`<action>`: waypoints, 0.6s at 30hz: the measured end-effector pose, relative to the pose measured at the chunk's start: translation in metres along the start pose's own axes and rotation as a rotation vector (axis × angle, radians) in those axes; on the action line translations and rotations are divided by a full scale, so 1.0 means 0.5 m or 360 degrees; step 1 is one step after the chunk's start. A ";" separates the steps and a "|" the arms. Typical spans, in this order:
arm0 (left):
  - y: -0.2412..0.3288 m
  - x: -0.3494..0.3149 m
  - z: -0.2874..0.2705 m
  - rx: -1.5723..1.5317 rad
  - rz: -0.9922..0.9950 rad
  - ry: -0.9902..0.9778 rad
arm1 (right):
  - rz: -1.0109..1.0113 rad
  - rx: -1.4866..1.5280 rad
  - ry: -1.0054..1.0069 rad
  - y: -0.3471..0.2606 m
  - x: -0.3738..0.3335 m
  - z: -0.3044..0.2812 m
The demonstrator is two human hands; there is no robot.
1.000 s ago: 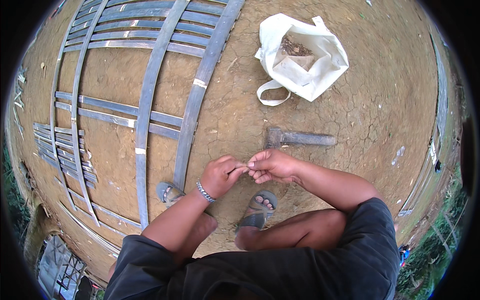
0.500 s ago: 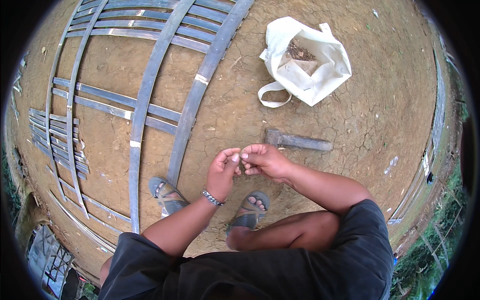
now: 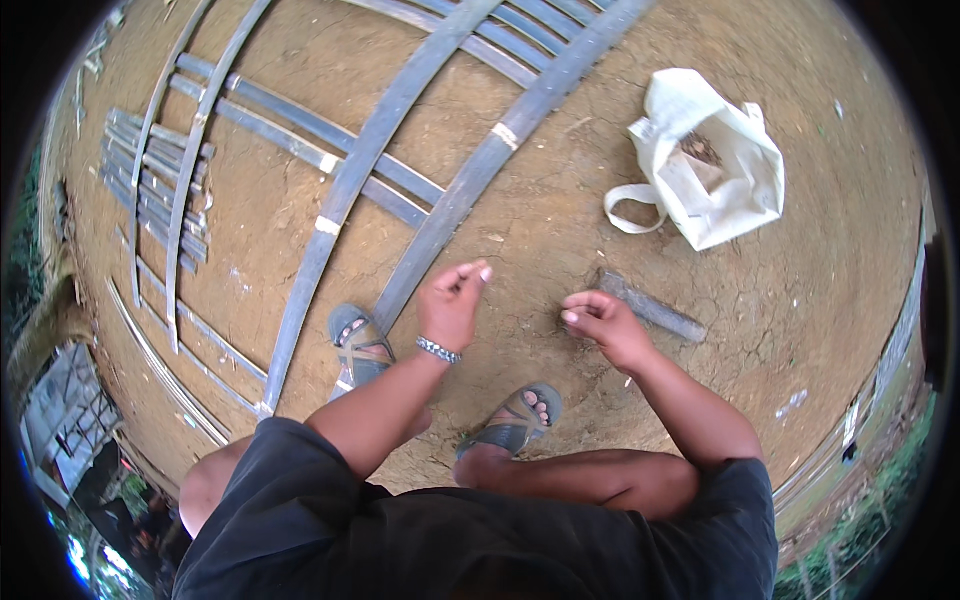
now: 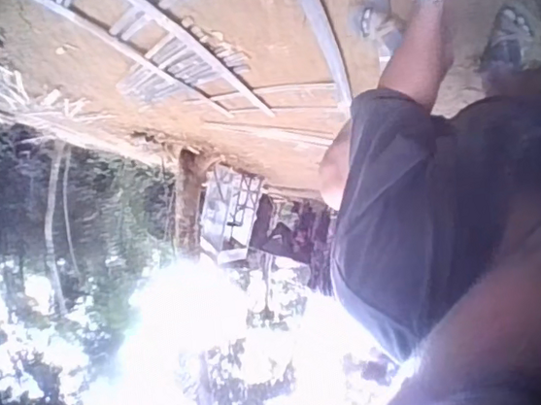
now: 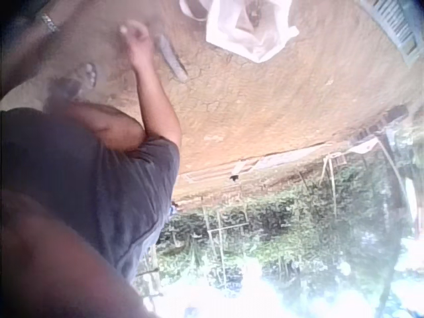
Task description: The person constructs a bamboo lattice frame by hand on the ground, placing small wooden pegs into pre-drilled holes in the slats and using a small axe to hammer them flush.
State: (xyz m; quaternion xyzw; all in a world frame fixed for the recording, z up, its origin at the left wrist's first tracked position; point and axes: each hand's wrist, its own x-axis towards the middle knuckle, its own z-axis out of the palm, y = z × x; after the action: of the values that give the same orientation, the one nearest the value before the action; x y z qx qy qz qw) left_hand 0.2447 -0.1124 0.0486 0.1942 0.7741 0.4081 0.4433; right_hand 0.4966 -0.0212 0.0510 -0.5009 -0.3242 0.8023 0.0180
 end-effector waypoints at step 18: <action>-0.076 0.147 -0.084 0.0445 0.1025 0.0492 | -0.0573 -0.2208 0.0592 -0.018 -0.117 -0.184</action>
State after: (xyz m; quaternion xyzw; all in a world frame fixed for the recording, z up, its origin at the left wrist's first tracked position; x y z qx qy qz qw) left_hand 0.1725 -0.1055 -0.0091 0.4222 0.7793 0.4414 0.1398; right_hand 0.5981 0.0117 0.0757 -0.4638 -0.8255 0.2996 -0.1169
